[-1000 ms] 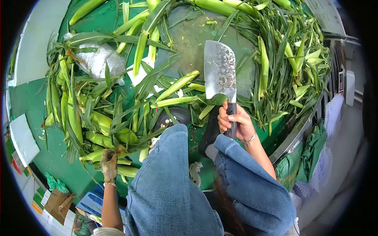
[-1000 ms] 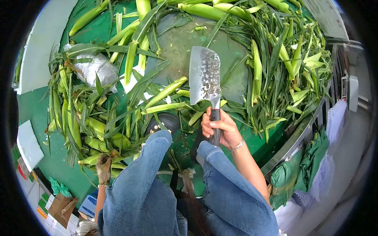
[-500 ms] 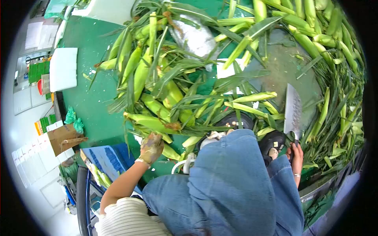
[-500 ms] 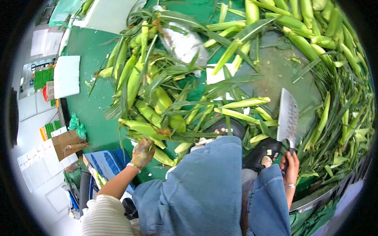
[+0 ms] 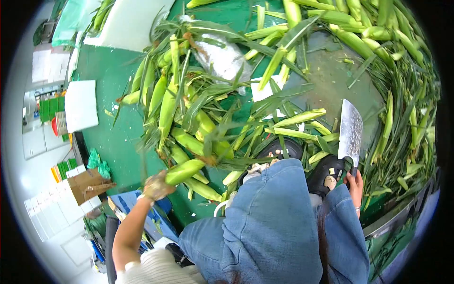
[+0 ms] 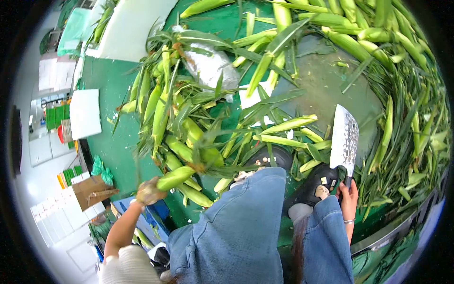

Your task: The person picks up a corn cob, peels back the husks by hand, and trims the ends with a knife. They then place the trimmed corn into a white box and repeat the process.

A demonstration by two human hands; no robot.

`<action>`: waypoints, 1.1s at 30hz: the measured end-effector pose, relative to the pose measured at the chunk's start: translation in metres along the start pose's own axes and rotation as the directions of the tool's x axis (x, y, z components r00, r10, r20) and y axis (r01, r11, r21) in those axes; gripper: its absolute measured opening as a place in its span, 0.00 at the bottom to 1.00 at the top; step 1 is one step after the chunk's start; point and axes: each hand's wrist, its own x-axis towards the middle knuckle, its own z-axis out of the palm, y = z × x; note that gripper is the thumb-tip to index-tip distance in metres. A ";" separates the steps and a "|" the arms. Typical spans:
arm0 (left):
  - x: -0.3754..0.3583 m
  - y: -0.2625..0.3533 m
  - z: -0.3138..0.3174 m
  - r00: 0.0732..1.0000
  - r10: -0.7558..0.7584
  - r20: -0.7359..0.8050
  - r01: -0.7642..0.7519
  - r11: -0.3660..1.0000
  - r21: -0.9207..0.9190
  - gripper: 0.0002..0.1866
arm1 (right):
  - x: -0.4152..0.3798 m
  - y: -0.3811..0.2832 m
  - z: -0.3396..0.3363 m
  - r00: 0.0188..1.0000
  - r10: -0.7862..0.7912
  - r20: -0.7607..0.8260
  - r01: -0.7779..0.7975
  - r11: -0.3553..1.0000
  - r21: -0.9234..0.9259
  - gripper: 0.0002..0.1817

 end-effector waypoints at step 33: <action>0.130 0.358 -0.040 0.783 0.615 -0.093 -0.287 0.224 -0.931 0.21 | 0.055 -0.077 0.009 0.721 -0.528 -0.448 0.190 0.773 -0.606 0.17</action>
